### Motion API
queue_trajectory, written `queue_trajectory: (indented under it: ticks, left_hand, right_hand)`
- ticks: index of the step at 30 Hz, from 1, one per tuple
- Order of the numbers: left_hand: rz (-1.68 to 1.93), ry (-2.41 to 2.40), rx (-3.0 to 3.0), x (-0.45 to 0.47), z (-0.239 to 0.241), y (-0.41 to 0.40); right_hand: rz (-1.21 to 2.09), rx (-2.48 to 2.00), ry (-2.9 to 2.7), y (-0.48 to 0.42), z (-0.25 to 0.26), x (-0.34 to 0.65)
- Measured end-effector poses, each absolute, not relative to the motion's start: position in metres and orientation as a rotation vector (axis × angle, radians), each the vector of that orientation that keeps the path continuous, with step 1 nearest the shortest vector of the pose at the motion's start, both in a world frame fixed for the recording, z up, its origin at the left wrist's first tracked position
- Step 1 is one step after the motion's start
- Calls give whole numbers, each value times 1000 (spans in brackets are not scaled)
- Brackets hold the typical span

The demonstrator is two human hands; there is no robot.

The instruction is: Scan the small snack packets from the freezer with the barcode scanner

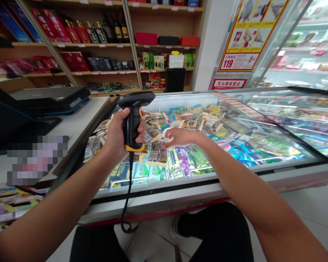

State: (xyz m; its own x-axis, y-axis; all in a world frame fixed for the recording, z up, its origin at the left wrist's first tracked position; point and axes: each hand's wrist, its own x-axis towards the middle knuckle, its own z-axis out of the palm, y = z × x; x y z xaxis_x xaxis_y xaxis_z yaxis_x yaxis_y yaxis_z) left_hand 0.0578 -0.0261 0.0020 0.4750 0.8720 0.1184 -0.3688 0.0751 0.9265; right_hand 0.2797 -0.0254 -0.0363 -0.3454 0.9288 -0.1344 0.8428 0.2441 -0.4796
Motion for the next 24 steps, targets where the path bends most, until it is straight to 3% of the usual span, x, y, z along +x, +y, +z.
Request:
queue_trajectory:
  ticks: [7,19,24]
  left_hand:
    - [726,720,1234,56,2,-22]
    - [677,697,1243,56,-1,-26]
    - [686,680,1225,56,-1,-26]
  right_hand:
    - [796,-1787,-1798,-34,-2,317]
    - [658,-1869,-1837,-31,-3,330]
    - [436,-1999,-1762,-24,-15,341]
